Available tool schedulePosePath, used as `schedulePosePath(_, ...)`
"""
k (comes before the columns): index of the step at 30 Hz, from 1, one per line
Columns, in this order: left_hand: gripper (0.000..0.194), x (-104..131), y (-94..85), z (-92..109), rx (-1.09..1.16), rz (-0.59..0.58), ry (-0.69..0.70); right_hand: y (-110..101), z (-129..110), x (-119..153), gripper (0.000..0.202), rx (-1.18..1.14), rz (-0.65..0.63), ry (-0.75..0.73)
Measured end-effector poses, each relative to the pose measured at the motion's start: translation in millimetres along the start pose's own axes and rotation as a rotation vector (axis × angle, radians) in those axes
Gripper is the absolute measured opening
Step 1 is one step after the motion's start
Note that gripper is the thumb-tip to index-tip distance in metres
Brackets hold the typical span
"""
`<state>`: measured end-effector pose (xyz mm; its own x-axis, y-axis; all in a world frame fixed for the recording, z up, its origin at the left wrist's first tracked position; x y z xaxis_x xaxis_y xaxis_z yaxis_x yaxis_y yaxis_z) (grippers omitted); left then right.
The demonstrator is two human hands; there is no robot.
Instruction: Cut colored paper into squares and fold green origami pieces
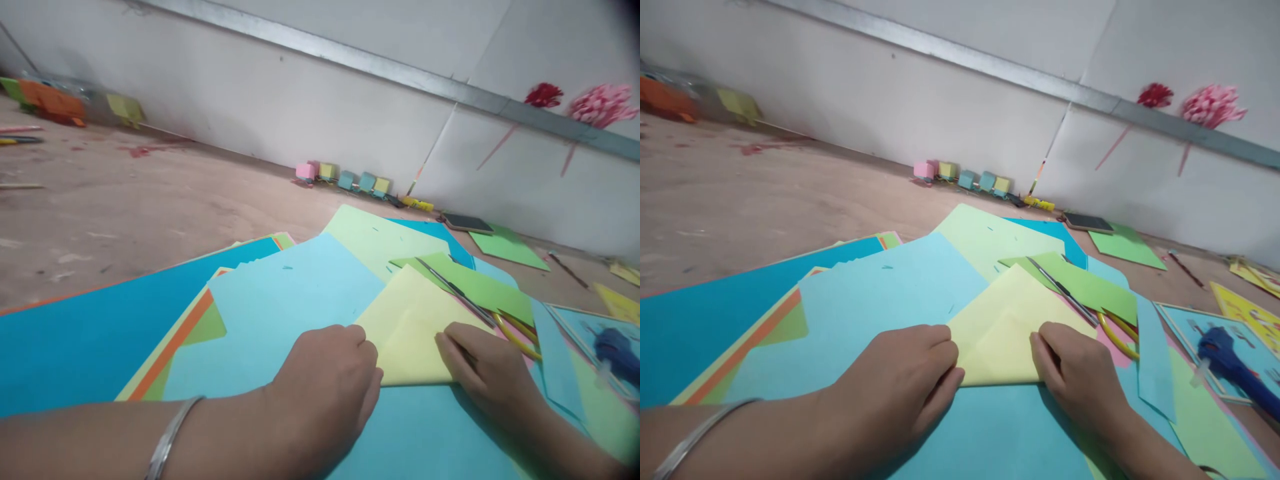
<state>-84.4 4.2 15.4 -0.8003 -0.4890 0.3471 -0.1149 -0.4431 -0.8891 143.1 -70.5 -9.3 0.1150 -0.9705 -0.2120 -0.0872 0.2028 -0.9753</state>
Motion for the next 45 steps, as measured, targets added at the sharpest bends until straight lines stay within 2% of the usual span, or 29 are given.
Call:
schedulePosePath(28, 0.026, -1.1, -4.0, 0.3, -0.032, -0.048, 0.004, 3.5, 1.9, -6.4, 0.036, -0.043, -0.074, 0.031)
schedulePosePath(33, 0.025, -2.8, -4.6, 0.7, -0.036, -0.033, 0.008, 5.3, 3.8, -6.4, 0.036, -0.050, -0.109, 0.046)
schedulePosePath(36, 0.024, -2.2, -1.6, -1.6, -0.023, 0.017, 0.024, 4.3, 3.2, -7.0, 0.035, -0.056, -0.119, 0.054)
schedulePosePath(40, 0.014, -2.0, 1.8, -2.7, -0.048, 0.131, 0.114, 0.6, -0.4, -8.7, 0.034, -0.042, -0.103, 0.056)
schedulePosePath(45, 0.015, -8.6, -5.2, 5.4, -0.227, 0.145, 0.428, -0.8, -5.8, -9.2, 0.031, 0.022, -0.125, 0.077)
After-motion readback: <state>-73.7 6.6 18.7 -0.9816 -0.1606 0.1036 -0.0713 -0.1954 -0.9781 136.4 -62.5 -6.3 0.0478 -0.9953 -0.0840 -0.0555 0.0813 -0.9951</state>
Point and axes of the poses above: each hand's wrist, its own x-axis away from the middle knuckle, its own y-axis out of the palm, z = x × y, the point moved 1 cm from there along -x, towards the middle knuckle, and after that the axes turned 9 degrees about -z, right-handed, at the moved point
